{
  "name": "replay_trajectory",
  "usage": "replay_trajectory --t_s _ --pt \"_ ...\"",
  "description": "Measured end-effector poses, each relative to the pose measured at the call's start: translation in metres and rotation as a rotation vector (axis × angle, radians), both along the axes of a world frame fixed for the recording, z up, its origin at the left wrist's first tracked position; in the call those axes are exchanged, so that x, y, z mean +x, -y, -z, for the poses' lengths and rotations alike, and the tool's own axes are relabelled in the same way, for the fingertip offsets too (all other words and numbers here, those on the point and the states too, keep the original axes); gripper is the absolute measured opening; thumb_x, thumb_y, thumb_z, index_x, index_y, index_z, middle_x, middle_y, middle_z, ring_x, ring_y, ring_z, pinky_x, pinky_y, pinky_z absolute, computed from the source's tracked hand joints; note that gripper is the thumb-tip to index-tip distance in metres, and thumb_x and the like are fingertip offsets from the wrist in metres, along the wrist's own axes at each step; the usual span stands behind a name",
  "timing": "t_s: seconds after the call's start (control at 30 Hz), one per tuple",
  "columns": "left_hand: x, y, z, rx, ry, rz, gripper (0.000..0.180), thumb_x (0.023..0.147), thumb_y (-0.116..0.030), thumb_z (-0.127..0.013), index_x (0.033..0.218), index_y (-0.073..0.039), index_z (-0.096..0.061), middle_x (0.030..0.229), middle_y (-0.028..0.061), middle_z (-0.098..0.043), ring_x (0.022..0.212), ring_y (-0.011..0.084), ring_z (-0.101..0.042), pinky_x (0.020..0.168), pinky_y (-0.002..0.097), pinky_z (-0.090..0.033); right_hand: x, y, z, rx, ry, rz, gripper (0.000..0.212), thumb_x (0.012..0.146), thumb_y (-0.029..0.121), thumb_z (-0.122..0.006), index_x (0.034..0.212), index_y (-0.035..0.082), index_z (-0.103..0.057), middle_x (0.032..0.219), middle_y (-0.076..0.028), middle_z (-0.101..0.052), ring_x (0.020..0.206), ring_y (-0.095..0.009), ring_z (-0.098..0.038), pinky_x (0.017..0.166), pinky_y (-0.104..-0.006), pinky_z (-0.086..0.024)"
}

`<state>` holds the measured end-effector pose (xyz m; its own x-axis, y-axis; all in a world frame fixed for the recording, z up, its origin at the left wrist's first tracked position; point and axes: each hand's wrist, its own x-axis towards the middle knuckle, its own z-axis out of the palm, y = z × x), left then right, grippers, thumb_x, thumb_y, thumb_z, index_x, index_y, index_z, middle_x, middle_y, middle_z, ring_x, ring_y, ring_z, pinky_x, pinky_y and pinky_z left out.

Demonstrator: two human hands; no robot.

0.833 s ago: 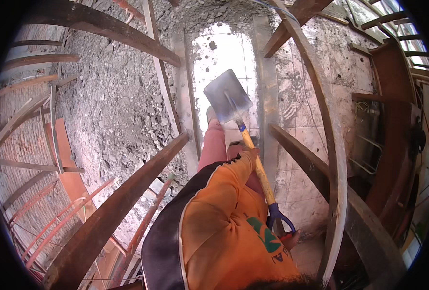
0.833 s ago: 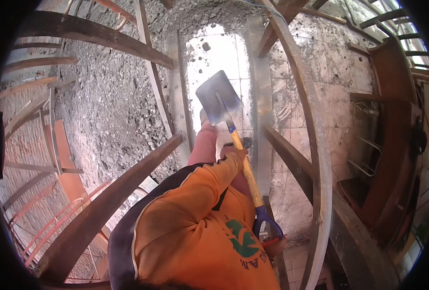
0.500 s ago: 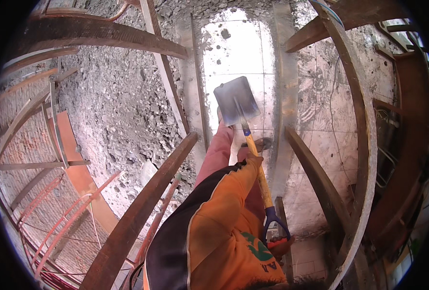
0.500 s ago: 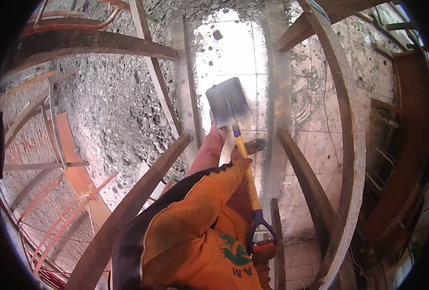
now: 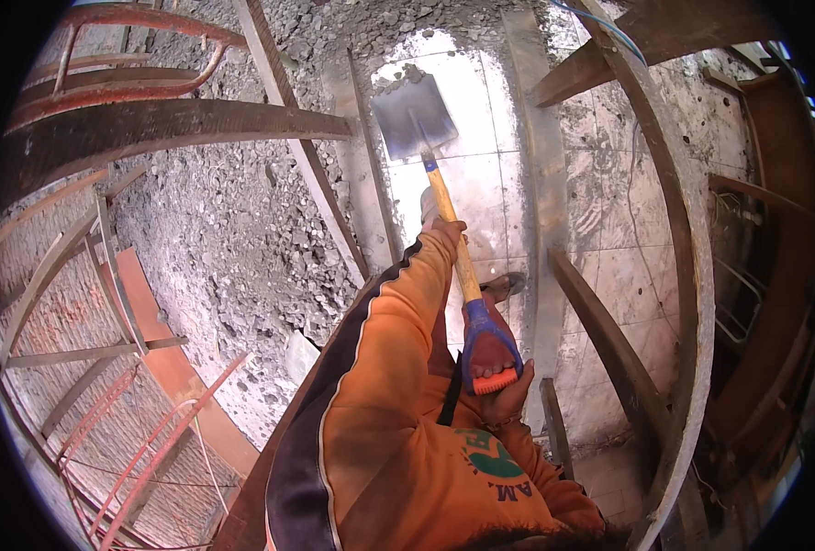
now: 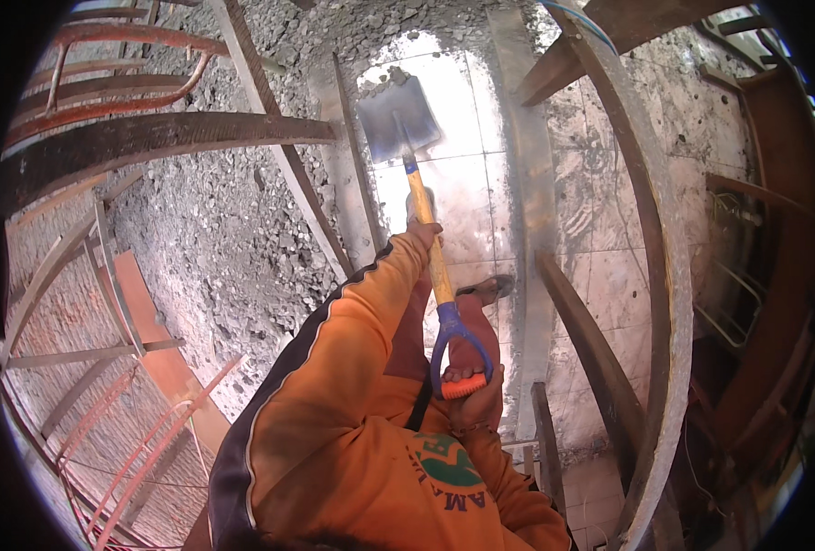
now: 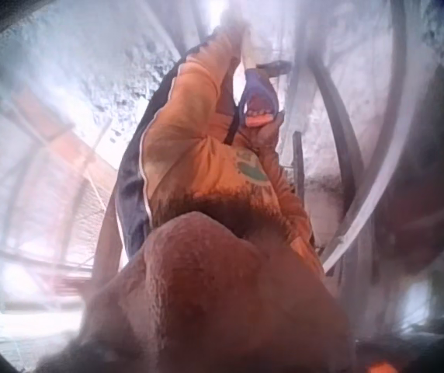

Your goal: The person shovels debris and gravel through an opening in the floor using a shovel, clearing the surface area while standing near wooden framing.

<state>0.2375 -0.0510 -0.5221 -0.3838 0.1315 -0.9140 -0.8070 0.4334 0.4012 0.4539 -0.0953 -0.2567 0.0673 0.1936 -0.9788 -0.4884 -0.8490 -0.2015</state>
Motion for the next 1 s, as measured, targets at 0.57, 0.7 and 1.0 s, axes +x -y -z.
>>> replay_trajectory --t_s 0.57,0.7,1.0 --pt "-0.139 -0.100 0.050 -0.224 -0.195 0.295 0.066 0.072 -0.004 -0.063 0.124 0.001 -0.023 0.090 0.0188 -0.052 0.078 0.0252 -0.056 0.068 0.0361 -0.048 -0.107 -0.070 0.138 0.013 0.311 0.048 0.048 0.083 0.058 -0.040 0.064 0.014 -0.041 0.050 -0.001 -0.035 0.040 -0.017 -0.038 0.040 -0.0291 -0.035" --pt "-0.159 -0.111 0.075 -0.299 -0.008 0.523 0.054 0.075 -0.008 -0.061 0.116 -0.002 -0.027 0.084 0.0170 -0.051 0.071 0.0254 -0.055 0.060 0.0406 -0.047 -0.125 -0.094 0.166 0.014 0.433 -0.017 0.050 0.084 0.058 -0.038 0.067 0.011 -0.041 0.052 -0.003 -0.038 0.043 -0.018 -0.041 0.039 -0.0313 -0.037" --pt "-0.050 -0.078 0.071 0.028 0.267 0.177 0.033 0.077 -0.022 -0.059 0.095 0.002 -0.045 0.070 0.0131 -0.051 0.056 0.0240 -0.051 0.052 0.0385 -0.044 -0.009 -0.055 0.119 0.073 0.341 0.066 0.050 0.083 0.061 -0.038 0.063 0.014 -0.041 0.050 0.002 -0.035 0.043 -0.013 -0.036 0.043 -0.0272 -0.033"
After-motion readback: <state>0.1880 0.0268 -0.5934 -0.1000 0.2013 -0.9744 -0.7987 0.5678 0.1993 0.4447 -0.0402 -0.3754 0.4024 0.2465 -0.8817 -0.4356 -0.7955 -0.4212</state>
